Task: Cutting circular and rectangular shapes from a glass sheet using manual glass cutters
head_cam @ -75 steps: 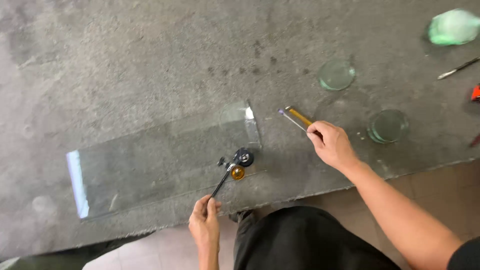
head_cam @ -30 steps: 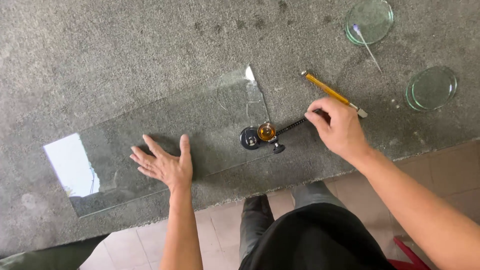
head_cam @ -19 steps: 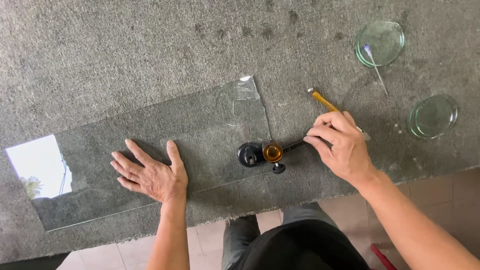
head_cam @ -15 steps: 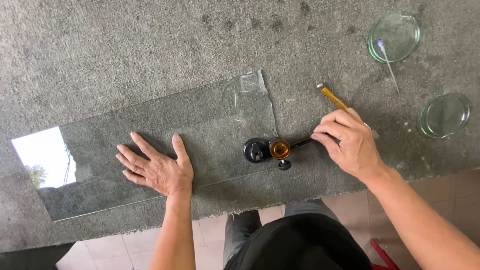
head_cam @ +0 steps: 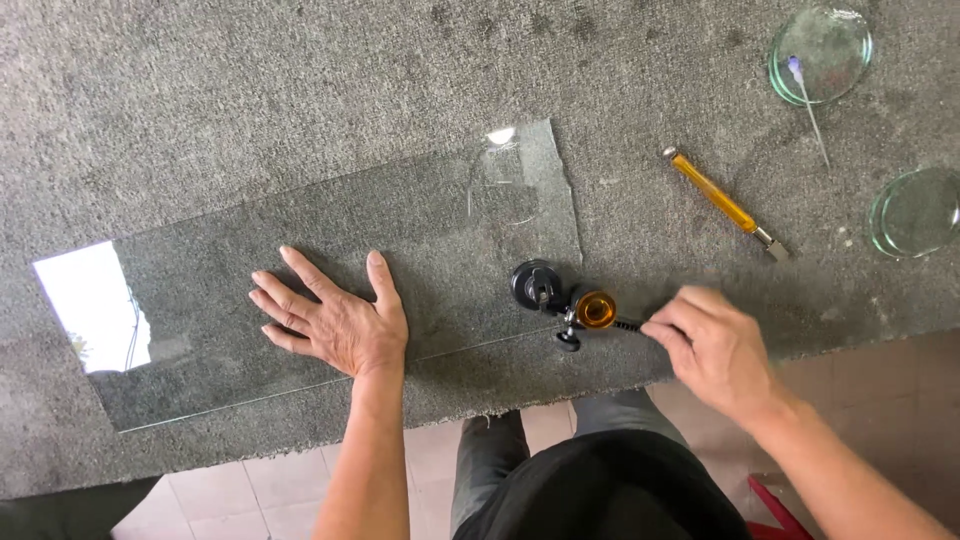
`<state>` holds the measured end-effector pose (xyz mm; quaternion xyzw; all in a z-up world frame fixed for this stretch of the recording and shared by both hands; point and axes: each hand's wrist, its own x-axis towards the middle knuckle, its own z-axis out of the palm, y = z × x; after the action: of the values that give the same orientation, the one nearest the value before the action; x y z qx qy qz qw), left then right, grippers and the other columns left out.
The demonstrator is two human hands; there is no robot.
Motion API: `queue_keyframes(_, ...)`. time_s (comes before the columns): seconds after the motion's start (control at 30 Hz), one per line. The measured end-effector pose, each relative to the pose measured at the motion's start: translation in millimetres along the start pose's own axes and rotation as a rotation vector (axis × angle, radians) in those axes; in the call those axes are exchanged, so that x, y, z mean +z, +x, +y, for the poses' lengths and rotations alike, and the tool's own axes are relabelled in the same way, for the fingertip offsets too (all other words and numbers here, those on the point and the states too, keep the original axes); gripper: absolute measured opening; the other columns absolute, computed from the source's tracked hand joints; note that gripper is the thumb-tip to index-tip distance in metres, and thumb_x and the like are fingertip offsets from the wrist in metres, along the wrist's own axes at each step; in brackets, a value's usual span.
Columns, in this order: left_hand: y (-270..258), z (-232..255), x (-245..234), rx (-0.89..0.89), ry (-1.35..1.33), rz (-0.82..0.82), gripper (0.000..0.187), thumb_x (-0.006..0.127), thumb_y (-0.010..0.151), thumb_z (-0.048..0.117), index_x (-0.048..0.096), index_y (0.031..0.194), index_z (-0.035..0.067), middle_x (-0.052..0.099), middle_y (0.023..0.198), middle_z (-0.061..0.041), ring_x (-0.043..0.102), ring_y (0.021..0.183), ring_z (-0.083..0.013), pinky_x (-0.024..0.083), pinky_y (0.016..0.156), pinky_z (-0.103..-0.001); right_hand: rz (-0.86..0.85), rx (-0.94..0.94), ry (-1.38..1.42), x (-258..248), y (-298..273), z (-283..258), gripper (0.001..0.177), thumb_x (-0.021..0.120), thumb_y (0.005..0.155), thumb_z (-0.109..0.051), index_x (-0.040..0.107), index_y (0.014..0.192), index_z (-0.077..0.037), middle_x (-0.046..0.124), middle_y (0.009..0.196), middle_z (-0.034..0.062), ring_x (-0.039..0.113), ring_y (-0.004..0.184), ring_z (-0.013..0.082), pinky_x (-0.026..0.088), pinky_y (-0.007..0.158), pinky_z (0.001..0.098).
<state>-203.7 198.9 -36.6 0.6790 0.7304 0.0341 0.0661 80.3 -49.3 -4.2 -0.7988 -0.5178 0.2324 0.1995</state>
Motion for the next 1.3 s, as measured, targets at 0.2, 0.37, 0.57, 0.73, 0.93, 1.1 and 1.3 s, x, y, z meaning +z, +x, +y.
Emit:
queue_keyframes(0.2,4,-16,4,0.058,-0.073,-0.01,0.102,0.055,0.09,0.076,0.021,0.166,0.017,0.014,0.165,-0.026,0.004,0.155,-0.0413,0.002,0.121,-0.064,0.011,0.107,0.22,74,-45,-89,0.019,0.075,0.088,-0.022,0.07,0.071,-0.017,0.063,0.065,0.003,0.068,0.063,0.0262,0.055,0.058,0.0346)
queue_keyframes(0.37,35,-82,8,0.214,-0.2,0.048,0.084,0.053,0.095,0.072,0.038,0.16,0.021,0.024,0.16,-0.02,0.018,0.151,-0.039,0.011,0.12,-0.059,0.028,0.148,0.216,93,-27,-141,0.026,0.078,0.088,-0.024,0.069,0.069,-0.009,0.059,0.056,0.0093,0.065,0.054,0.0303,0.051,0.05,0.0365)
queue_keyframes(0.57,61,-96,5,0.036,-0.148,0.141,0.078,0.053,0.101,0.066,0.037,0.159,0.018,0.021,0.161,-0.021,0.016,0.152,-0.0371,0.008,0.122,-0.055,0.064,-0.053,0.013,20,-6,-167,0.012,0.081,0.086,-0.025,0.073,0.082,-0.016,0.062,0.069,0.0026,0.067,0.062,0.0237,0.055,0.056,0.0332)
queue_keyframes(0.73,55,-91,-4,0.014,-0.11,0.18,0.08,0.058,0.099,0.069,0.04,0.156,0.015,0.026,0.159,-0.021,0.019,0.151,-0.038,0.016,0.121,-0.058,-0.063,-0.481,-0.42,-7,66,-180,0.022,0.071,0.096,-0.041,0.072,0.102,-0.021,0.057,0.094,-0.0019,0.06,0.091,0.0204,0.057,0.069,0.0309)
queue_keyframes(0.93,58,-94,2,-0.015,-0.153,0.169,0.087,0.065,0.094,0.07,0.039,0.16,0.019,0.02,0.165,-0.019,0.012,0.155,-0.0361,0.013,0.123,-0.059,-0.509,-0.73,-0.83,12,115,-204,0.065,0.09,0.063,-0.051,0.06,0.109,-0.015,0.049,0.107,0.0053,0.054,0.113,0.0325,0.051,0.094,0.0459)
queue_keyframes(1.1,59,-90,3,-0.03,-0.198,0.186,0.088,0.065,0.092,0.071,0.04,0.16,0.021,0.02,0.167,-0.017,0.014,0.157,-0.0357,0.012,0.124,-0.058,-0.674,-0.861,-1.018,36,131,-219,0.07,0.088,0.066,-0.059,0.057,0.112,-0.016,0.048,0.11,0.0066,0.053,0.117,0.0323,0.046,0.095,0.0469)
queue_keyframes(1.3,56,-86,-5,-0.026,-0.186,0.242,0.082,0.048,0.099,0.076,0.045,0.158,0.02,0.025,0.167,-0.014,0.021,0.157,-0.0355,0.022,0.126,-0.063,-0.48,-1.106,-1.058,58,132,-205,0.101,0.096,0.026,-0.065,0.054,0.106,-0.02,0.054,0.114,0.0073,0.052,0.107,0.0276,0.043,0.093,0.046)
